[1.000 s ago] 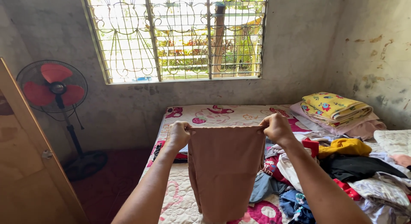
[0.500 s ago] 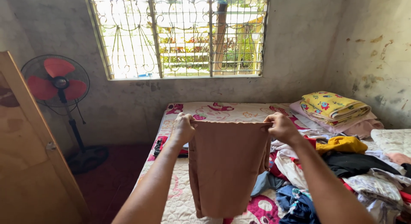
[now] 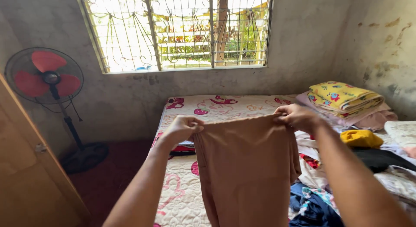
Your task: Folding various articles of clothing on a bed.
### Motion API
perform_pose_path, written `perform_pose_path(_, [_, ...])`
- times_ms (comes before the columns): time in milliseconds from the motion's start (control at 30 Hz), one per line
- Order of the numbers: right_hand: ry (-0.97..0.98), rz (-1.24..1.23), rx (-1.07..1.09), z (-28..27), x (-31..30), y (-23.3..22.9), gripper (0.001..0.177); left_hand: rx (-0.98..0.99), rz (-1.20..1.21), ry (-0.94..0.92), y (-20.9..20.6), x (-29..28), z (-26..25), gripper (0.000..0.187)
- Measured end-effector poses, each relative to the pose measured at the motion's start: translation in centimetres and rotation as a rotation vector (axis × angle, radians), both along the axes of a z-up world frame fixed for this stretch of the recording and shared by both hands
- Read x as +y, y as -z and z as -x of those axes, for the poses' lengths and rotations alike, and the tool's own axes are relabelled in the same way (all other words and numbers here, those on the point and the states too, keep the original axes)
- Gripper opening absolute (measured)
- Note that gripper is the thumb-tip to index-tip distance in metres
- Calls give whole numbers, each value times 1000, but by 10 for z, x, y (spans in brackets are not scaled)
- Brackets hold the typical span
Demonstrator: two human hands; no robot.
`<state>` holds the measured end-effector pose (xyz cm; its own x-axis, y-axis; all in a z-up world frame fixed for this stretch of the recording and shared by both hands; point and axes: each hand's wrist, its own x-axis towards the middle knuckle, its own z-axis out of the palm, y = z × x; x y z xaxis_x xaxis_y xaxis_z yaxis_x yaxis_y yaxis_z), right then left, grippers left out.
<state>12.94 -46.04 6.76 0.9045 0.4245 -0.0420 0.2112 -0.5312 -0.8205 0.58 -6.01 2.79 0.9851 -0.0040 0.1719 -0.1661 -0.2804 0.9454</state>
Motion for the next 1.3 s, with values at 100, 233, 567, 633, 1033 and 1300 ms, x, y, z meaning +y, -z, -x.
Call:
perform_pose_path(100, [-67, 114, -233, -158, 9, 135, 20, -18, -297, -194, 96, 27, -89, 22])
perform_pose_path(233, [-22, 269, -235, -220, 54, 276, 24, 182, -116, -161, 228, 53, -161, 12])
perform_pose_path(567, [171, 276, -314, -226, 148, 372, 24, 283, -459, -510, 329, 68, -218, 18])
perform_pose_path(633, [197, 283, -342, -232, 149, 393, 25, 380, -465, -531, 347, 60, -226, 20])
perform_pose_path(1033, [58, 50, 290, -250, 97, 500, 76, 218, -780, 56, 421, -100, -228, 90])
perform_pose_path(1300, [155, 693, -49, -228, 79, 454, 85, 517, -843, 275, 360, -126, -210, 105])
